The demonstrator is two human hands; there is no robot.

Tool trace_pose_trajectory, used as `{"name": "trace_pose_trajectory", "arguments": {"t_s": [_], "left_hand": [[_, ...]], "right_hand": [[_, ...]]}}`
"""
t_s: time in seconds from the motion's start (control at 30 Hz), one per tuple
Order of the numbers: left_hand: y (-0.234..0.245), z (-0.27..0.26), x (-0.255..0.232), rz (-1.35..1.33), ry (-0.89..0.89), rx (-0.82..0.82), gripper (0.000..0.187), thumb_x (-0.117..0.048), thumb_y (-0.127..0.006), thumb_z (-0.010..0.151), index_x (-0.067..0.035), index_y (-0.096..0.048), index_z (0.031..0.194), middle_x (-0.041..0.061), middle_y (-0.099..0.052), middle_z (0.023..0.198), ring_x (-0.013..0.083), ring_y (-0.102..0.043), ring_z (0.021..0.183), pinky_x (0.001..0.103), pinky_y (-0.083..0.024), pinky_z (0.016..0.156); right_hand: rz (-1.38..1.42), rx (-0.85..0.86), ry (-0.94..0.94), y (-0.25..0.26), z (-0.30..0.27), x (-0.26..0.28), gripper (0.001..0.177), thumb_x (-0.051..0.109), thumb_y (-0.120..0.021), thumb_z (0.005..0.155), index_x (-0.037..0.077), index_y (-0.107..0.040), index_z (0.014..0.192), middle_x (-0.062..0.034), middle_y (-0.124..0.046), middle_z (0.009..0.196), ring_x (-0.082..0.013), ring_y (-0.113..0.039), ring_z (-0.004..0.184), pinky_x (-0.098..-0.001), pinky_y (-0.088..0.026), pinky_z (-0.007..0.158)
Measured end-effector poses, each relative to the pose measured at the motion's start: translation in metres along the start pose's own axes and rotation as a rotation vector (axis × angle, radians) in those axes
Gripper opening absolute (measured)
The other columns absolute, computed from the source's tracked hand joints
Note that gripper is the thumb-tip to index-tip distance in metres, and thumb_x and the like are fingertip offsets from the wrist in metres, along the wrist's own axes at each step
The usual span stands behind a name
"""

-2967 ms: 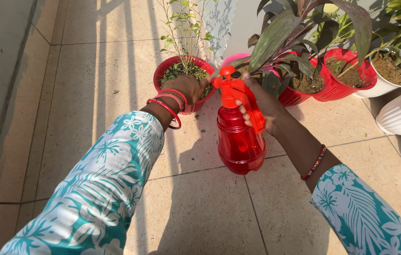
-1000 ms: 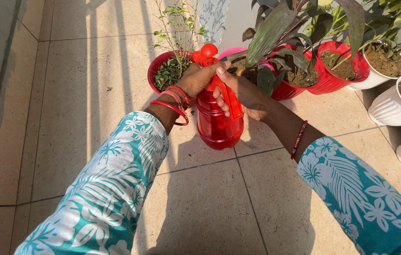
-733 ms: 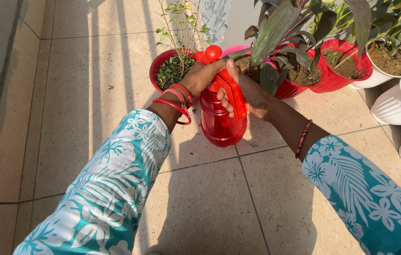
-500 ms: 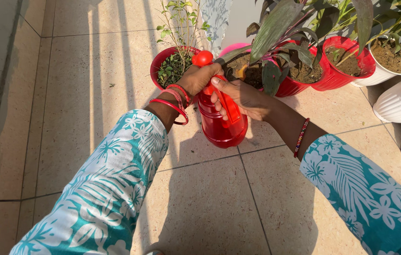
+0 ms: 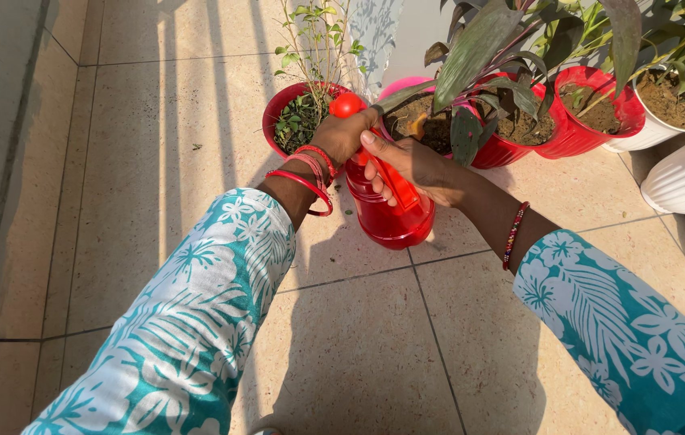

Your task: The person uses a red spray bottle to mist water onto several potted plants arranged on a tiled balcony floor. They move from one plant to the next, spraying the leaves and soil of each pot in sequence.

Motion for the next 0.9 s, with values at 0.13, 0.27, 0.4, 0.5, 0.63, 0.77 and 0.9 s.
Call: {"name": "trace_pose_trajectory", "arguments": {"t_s": [0.13, 0.27, 0.4, 0.5, 0.63, 0.77, 0.9], "left_hand": [[0.003, 0.007, 0.013, 0.130, 0.047, 0.031, 0.058, -0.063, -0.053, 0.085, -0.013, -0.074, 0.107, 0.011, -0.075, 0.099, 0.0221, -0.069, 0.087, 0.036, -0.052, 0.079], [-0.001, 0.012, 0.029, 0.124, 0.081, 0.128, 0.077, -0.074, -0.041, 0.089, -0.010, -0.069, 0.122, 0.012, -0.075, 0.109, 0.0237, -0.072, 0.092, 0.039, -0.057, 0.080], [-0.005, 0.009, 0.034, 0.278, 0.161, 0.151, 0.087, -0.078, -0.030, 0.092, -0.010, -0.060, 0.137, 0.015, -0.069, 0.120, 0.0273, -0.071, 0.096, 0.041, -0.060, 0.082], [-0.019, 0.003, 0.025, 0.265, 0.111, 0.218, 0.088, -0.077, -0.025, 0.089, -0.013, -0.055, 0.141, 0.010, -0.063, 0.129, 0.0285, -0.074, 0.093, 0.038, -0.062, 0.080], [-0.033, 0.002, 0.020, 0.316, 0.108, 0.207, 0.092, -0.080, -0.021, 0.090, -0.011, -0.056, 0.140, 0.012, -0.070, 0.115, 0.0245, -0.072, 0.084, 0.035, -0.061, 0.075], [-0.060, 0.002, 0.018, 0.311, 0.074, 0.245, 0.091, -0.078, -0.018, 0.092, -0.009, -0.057, 0.138, 0.013, -0.072, 0.105, 0.0227, -0.070, 0.075, 0.036, -0.061, 0.070], [-0.081, 0.003, 0.022, 0.408, 0.117, 0.264, 0.090, -0.075, -0.018, 0.096, -0.005, -0.060, 0.136, 0.019, -0.072, 0.102, 0.0255, -0.069, 0.073, 0.039, -0.058, 0.074]], "right_hand": [[0.013, 0.029, 0.052, -0.007, 0.002, 0.000, 0.062, 0.064, -0.053, 0.096, 0.004, -0.066, 0.084, -0.0066, -0.062, 0.069, -0.0149, -0.058, 0.054, -0.0283, -0.050, 0.048], [-0.040, 0.021, 0.039, -0.006, -0.001, -0.001, 0.063, 0.064, -0.052, 0.094, 0.003, -0.066, 0.085, -0.0069, -0.062, 0.068, -0.0154, -0.057, 0.051, -0.0290, -0.050, 0.046], [-0.042, 0.010, -0.012, -0.003, -0.005, -0.001, 0.067, 0.069, -0.052, 0.090, 0.003, -0.065, 0.085, -0.0078, -0.061, 0.068, -0.0164, -0.057, 0.050, -0.0302, -0.050, 0.046], [-0.096, -0.030, -0.016, 0.001, -0.014, -0.002, 0.078, 0.077, -0.045, 0.088, 0.001, -0.062, 0.083, -0.0086, -0.059, 0.067, -0.0167, -0.058, 0.051, -0.0308, -0.052, 0.047], [-0.157, -0.091, -0.083, 0.018, -0.025, -0.008, 0.090, 0.086, -0.034, 0.084, 0.001, -0.062, 0.080, -0.0091, -0.056, 0.064, -0.0180, -0.056, 0.049, -0.0326, -0.051, 0.045], [-0.219, -0.199, -0.185, 0.041, -0.034, -0.022, 0.093, 0.087, -0.035, 0.084, -0.002, -0.062, 0.075, -0.0121, -0.056, 0.062, -0.0214, -0.055, 0.046, -0.0342, -0.049, 0.046], [-0.179, -0.139, -0.196, 0.048, -0.043, -0.037, 0.079, 0.077, -0.045, 0.088, 0.000, -0.063, 0.080, -0.0093, -0.061, 0.066, -0.0188, -0.059, 0.051, -0.0350, -0.053, 0.048]]}}
Point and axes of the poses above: each hand's wrist, its own z-axis towards the middle knuckle, its own y-axis out of the back of the hand, x = y × z, the point moved 10 cm from there along z, towards the middle knuckle
